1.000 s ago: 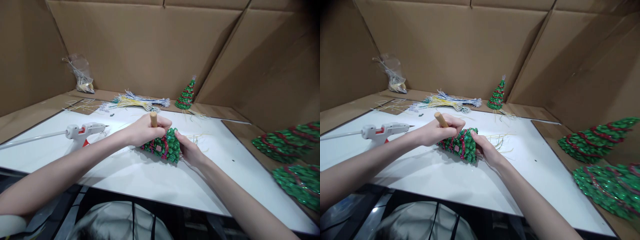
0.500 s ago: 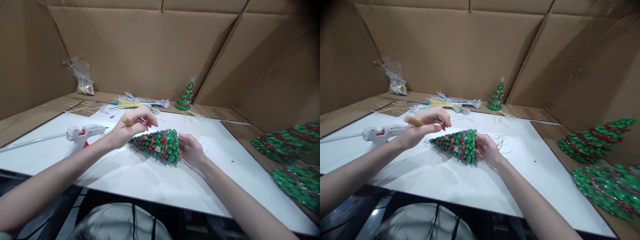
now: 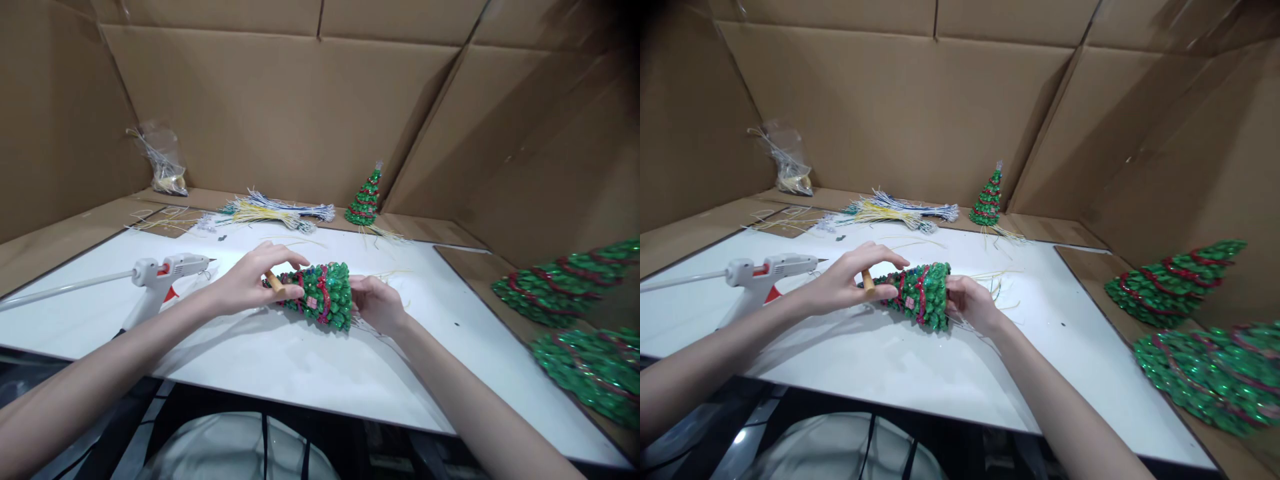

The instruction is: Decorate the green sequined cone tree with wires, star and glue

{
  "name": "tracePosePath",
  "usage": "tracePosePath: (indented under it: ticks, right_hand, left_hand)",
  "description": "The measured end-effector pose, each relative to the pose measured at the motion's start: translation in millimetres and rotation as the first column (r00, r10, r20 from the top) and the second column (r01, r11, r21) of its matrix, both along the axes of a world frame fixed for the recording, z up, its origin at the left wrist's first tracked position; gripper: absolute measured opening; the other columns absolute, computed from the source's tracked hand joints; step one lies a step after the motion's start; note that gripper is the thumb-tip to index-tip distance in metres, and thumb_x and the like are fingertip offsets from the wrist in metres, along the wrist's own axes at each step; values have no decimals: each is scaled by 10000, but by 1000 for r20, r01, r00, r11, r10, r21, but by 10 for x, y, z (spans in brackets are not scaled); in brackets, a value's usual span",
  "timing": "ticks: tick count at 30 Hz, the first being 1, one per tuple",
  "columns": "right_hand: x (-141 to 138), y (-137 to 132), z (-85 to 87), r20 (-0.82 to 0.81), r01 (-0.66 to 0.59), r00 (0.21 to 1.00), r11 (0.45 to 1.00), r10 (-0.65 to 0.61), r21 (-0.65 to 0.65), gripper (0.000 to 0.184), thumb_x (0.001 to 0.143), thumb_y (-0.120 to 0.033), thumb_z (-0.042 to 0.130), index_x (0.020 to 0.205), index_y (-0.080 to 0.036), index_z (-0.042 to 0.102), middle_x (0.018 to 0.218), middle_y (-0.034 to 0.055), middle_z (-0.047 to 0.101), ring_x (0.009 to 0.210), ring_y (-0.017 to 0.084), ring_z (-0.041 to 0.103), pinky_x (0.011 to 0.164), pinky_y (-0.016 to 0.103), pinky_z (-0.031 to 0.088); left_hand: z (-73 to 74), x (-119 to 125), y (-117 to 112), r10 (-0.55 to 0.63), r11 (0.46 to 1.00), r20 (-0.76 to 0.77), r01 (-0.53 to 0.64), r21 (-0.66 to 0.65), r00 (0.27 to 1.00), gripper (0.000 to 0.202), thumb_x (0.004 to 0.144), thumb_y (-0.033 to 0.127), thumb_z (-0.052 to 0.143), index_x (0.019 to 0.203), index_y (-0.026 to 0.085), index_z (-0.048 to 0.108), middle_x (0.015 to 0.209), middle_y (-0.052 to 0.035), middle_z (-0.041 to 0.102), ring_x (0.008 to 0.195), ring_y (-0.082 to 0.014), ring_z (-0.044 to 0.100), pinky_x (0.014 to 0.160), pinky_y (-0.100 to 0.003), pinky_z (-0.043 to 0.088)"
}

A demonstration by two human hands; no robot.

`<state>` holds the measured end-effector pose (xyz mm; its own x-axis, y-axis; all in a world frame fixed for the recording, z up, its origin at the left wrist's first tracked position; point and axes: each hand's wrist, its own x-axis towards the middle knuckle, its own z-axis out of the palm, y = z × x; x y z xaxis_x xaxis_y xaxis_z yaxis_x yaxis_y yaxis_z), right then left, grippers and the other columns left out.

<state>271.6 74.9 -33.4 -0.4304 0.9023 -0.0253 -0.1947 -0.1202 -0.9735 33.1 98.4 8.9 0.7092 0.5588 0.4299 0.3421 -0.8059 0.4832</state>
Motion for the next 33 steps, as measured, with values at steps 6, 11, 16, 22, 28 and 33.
tracePosePath:
  ticks: [6, 11, 16, 22, 28, 33]
  right_hand:
    - [-11, -35, 48, -7, -33, 999, 999, 33, -18, 350, 644, -492, 600, 522, -176, 511, 429, -30, 367, 405, 95, 294, 424, 266, 207]
    - [-14, -26, 16, 68, -37, 997, 999, 38, -10, 483, 694, -617, 612, 537, -187, 459, 436, -51, 318, 410, 80, 231, 425, 272, 129]
    - [-5, -21, -18, 77, -66, 995, 998, 64, 24, 526, 643, -654, 665, 561, -183, 443, 459, -70, 270, 420, 64, 189, 434, 276, 98]
    - [8, -14, -31, 93, -73, 993, 997, 69, 33, 548, 602, -678, 684, 624, -166, 488, 475, -77, 270, 434, 61, 204, 436, 268, 107]
    - [3, -13, -39, 73, -73, 995, 997, 72, 7, 556, 606, -666, 691, 577, -181, 420, 467, -79, 272, 424, 55, 210, 413, 255, 112]
    - [-9, -31, -26, 53, -63, 997, 998, 63, 11, 558, 634, -675, 664, 553, -185, 410, 452, -79, 260, 406, 54, 200, 405, 257, 96]
  left_hand:
    - [91, -34, -50, 6, 998, -114, 1, 57, 993, 320, 848, 443, 604, 1055, 201, 571, 1040, -35, 623, 925, -202, 435, 867, -340, 315]
    - [131, 21, -41, 69, 981, -209, -28, 190, 975, 138, 953, 239, 452, 895, 177, 562, 909, -23, 630, 873, -190, 413, 810, -333, 274]
    - [174, 104, 7, 33, 943, -266, 58, 327, 964, 114, 927, 191, 506, 823, 168, 546, 867, -2, 655, 853, -172, 445, 769, -307, 258]
    - [262, 163, 60, -29, 877, -344, 189, 442, 938, 171, 867, 44, 503, 755, 172, 521, 757, 30, 644, 821, -159, 459, 785, -321, 241]
    - [367, 221, 78, -32, 813, -464, 293, 504, 885, 233, 805, -33, 472, 709, 176, 503, 699, -1, 611, 788, -176, 437, 728, -338, 236]
    - [453, 289, 53, -40, 791, -538, 355, 498, 842, 249, 797, -33, 469, 673, 182, 474, 688, -15, 612, 808, -190, 449, 736, -352, 257]
